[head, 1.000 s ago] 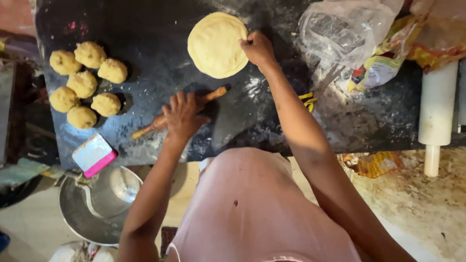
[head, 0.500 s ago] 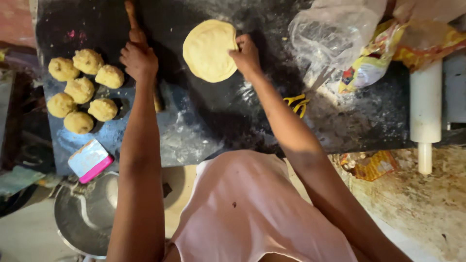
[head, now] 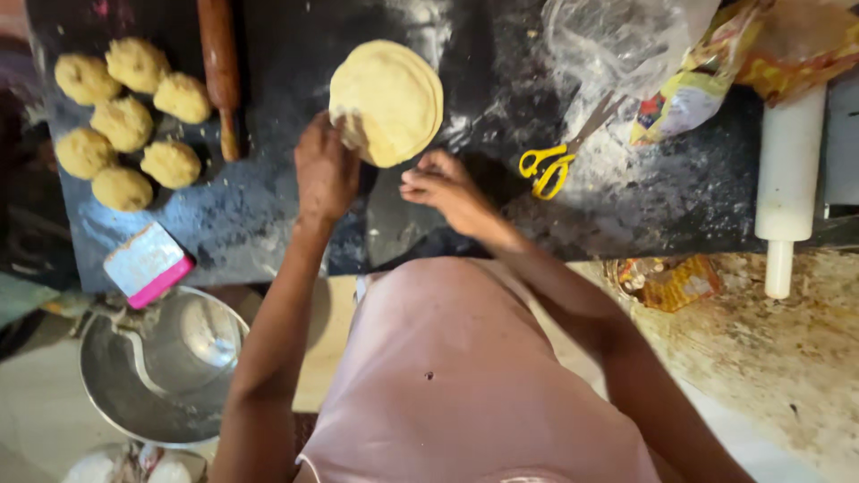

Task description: The person takes balls of dough and flattens them by hand and with a rolling pin on a counter, placing the flattened dough pieces aside.

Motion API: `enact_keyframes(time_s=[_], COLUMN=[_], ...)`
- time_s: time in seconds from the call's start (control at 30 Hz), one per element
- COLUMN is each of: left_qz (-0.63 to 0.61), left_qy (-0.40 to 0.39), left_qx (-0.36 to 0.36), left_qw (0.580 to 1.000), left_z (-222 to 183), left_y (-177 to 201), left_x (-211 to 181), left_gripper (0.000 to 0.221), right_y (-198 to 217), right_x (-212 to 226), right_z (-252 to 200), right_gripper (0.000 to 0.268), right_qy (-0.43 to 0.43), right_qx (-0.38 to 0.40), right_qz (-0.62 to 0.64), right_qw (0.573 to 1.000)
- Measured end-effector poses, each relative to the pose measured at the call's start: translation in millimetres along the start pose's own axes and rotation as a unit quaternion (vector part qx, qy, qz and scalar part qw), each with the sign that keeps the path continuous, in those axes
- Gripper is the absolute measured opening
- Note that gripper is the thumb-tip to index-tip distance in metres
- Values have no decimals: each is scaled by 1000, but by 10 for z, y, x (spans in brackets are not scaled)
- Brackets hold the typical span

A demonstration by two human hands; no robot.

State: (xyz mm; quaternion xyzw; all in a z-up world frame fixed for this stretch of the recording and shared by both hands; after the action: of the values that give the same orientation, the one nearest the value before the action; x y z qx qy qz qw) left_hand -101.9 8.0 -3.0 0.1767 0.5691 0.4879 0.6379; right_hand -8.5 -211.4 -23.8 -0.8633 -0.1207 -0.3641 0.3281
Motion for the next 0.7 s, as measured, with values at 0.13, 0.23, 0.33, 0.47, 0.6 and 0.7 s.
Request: enact_keyframes(time_s=[0.13,0.23,0.33,0.47,0.6,0.7], left_qz=[61,78,48,45,20,11], left_qy=[-133,-126,-140,-150,-128,-95], left_qx=[117,117,124,118,126,125], left_qw=[982,982,981,981,984,988], left_z=[-201,-179,-156,-183,-62,50], left_y=[-21,-60,-15,78,101,-16], left_x=[-279,-280,-236,-166,-113,3], left_gripper=[55,51,53,53,58,61], right_y=[-148,-459,-553,-412,-426,-488], right_x=[503,374,295,423,770,1070], right_z=[-174,-104,-148,-168,279,847], right_gripper=[36,55,62,55,43,50], right_qy=[336,390,402,367,284,382], right_qx=[-17,13,-16,-28,-28,14], right_qz=[-583,-776,-777,-716,-740,-646], right_qw=[740,496,485,594,609,661])
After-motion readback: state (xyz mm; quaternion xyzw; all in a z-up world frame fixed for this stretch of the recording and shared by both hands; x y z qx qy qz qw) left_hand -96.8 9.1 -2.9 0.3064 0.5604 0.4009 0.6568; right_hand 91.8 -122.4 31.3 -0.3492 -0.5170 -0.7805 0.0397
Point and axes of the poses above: each hand's wrist, its own z-axis towards the middle knuckle, its own y-axis out of the back of the hand, x = y × z, the point moved 3 cm from there along z, towards the middle knuckle, and after that the axes turned 4 degrees about -y, right-handed, at the moved point
